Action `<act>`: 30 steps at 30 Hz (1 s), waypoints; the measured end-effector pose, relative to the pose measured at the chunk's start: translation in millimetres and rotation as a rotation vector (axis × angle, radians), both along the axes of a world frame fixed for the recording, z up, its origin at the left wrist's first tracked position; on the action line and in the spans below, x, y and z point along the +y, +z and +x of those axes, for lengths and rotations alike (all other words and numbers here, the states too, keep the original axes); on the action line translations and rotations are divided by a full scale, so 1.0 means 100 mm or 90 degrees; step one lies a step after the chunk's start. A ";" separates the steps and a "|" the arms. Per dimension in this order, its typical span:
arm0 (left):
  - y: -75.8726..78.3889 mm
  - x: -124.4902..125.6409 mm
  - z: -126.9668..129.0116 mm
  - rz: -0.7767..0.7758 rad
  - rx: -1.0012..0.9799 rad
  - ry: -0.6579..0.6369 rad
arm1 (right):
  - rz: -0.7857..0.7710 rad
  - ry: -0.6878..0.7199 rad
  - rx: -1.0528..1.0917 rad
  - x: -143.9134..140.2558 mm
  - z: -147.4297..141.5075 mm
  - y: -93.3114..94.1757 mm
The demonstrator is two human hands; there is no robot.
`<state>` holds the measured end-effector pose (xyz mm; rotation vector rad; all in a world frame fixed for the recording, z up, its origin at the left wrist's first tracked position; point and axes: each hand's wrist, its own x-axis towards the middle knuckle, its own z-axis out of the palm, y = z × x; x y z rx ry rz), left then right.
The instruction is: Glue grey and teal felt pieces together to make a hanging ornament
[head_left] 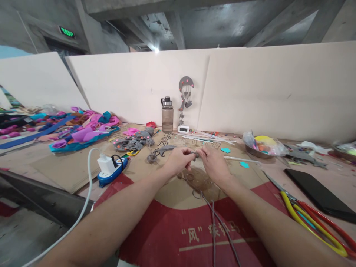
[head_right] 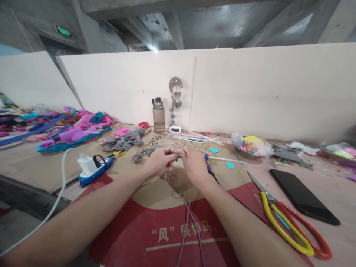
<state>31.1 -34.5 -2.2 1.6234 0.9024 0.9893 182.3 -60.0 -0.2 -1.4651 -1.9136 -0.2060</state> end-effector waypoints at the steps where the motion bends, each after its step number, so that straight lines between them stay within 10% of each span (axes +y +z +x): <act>1: -0.01 0.01 0.00 -0.009 -0.008 -0.001 | 0.004 0.010 0.013 0.00 0.00 0.00; 30: 0.02 0.00 0.01 -0.078 -0.142 -0.057 | -0.080 0.104 0.373 0.03 0.01 -0.07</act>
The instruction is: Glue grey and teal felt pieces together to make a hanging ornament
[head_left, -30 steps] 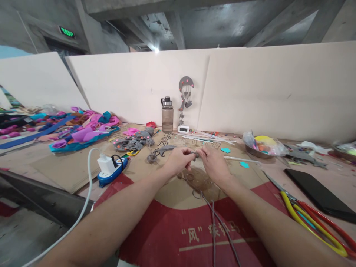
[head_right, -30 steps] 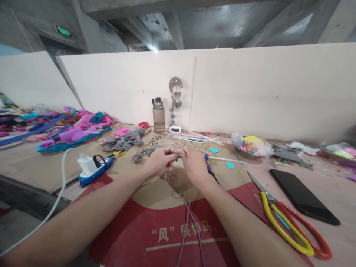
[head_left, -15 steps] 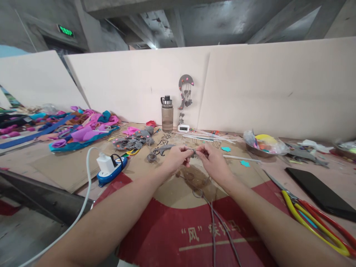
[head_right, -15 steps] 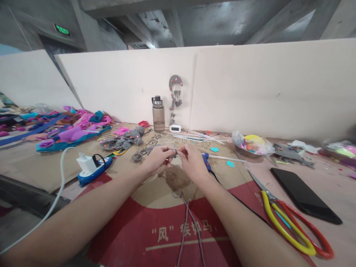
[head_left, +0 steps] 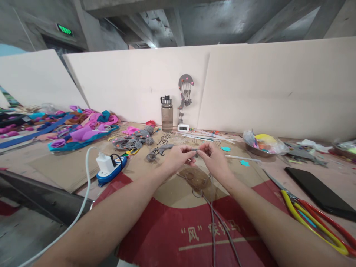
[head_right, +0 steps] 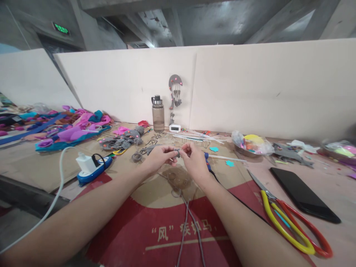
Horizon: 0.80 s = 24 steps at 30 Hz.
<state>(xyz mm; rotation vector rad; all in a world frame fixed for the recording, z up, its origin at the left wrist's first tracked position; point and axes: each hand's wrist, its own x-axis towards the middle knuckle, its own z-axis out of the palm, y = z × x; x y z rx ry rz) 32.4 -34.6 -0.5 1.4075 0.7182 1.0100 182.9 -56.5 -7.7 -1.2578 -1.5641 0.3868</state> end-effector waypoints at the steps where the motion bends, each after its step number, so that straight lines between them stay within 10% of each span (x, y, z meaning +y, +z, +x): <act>1: -0.01 0.01 0.00 0.007 0.000 -0.001 | -0.004 0.001 0.011 0.01 0.00 -0.01; 24: -0.08 0.09 -0.03 -0.047 -0.072 -0.022 | 0.013 0.092 0.089 -0.02 0.00 0.00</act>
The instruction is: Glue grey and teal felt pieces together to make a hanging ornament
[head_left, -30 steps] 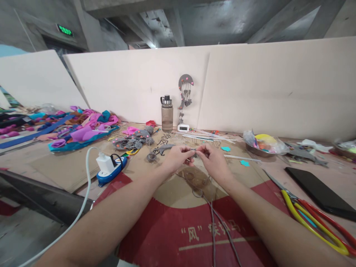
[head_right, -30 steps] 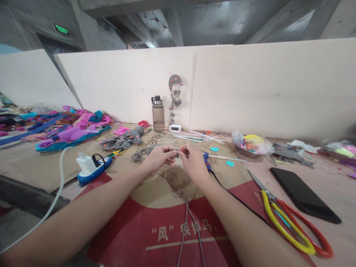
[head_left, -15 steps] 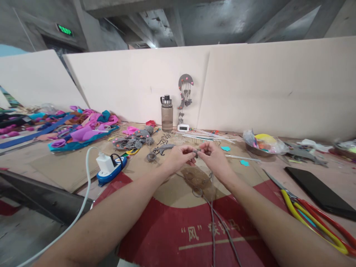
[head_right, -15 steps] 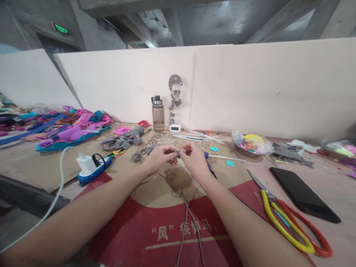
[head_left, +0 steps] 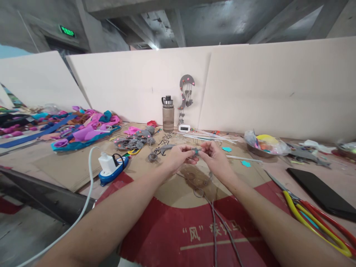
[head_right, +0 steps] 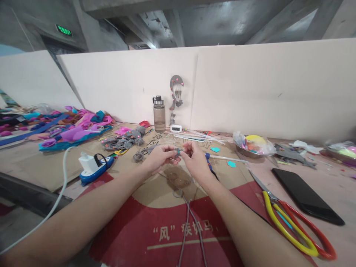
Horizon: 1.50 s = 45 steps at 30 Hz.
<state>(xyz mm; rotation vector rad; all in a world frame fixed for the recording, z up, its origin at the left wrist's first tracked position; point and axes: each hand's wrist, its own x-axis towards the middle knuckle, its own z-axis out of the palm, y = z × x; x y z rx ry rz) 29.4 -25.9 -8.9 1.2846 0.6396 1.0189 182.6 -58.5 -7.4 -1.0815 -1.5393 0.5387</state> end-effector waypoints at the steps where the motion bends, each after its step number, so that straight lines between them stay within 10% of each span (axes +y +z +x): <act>1: 0.00 0.00 0.00 -0.001 0.004 0.003 | 0.005 -0.017 -0.013 -0.01 0.00 0.01; 20: 0.07 -0.06 0.02 0.114 0.115 0.142 | 0.042 -0.176 -0.254 -0.07 -0.04 0.04; 45: 0.07 0.00 0.04 -0.011 -0.139 0.111 | -0.045 0.010 -0.289 -0.05 -0.11 -0.08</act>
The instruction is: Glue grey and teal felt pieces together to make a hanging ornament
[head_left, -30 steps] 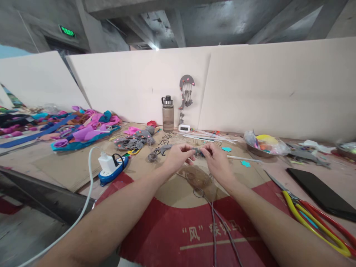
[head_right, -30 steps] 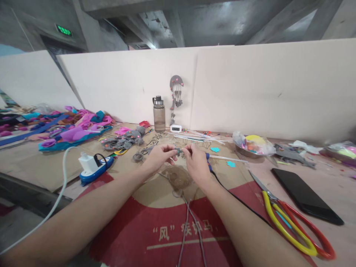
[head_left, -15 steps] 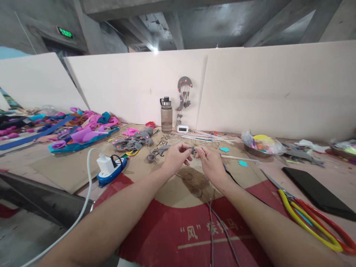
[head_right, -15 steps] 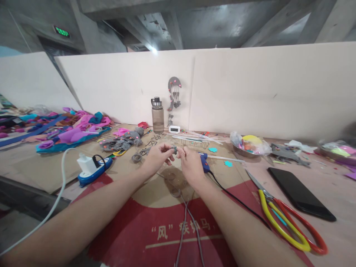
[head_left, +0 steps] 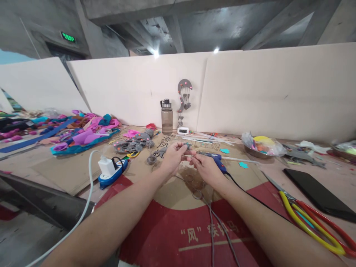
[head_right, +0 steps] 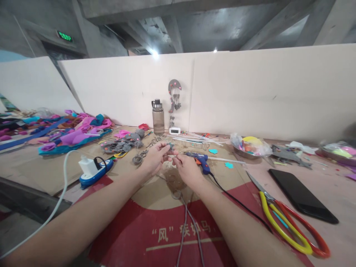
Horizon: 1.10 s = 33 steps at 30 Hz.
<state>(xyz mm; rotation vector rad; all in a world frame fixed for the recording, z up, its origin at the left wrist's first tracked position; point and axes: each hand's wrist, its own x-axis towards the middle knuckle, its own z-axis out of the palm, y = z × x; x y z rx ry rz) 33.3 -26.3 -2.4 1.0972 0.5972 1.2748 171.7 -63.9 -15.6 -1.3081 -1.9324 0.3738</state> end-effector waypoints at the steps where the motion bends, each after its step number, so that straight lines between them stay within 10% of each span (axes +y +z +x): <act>1: 0.00 0.01 0.00 0.004 -0.008 -0.005 | -0.002 0.014 -0.016 -0.01 0.01 0.02; 4: -0.01 0.05 -0.02 0.031 -0.026 0.014 | 0.022 0.018 -0.054 0.00 0.14 0.13; 11: -0.02 0.12 -0.07 0.030 0.018 0.087 | -0.068 -0.336 -0.183 0.14 0.71 0.17; 21: -0.03 0.18 -0.13 0.033 0.053 0.107 | -0.048 -0.260 -0.079 0.21 0.70 -0.01; 28: -0.01 0.21 -0.16 -0.013 0.046 0.123 | -0.058 -0.074 0.349 -0.01 0.29 0.23; 33: -0.01 0.23 -0.15 -0.032 0.028 0.129 | -0.036 -0.091 0.236 -0.13 0.20 0.32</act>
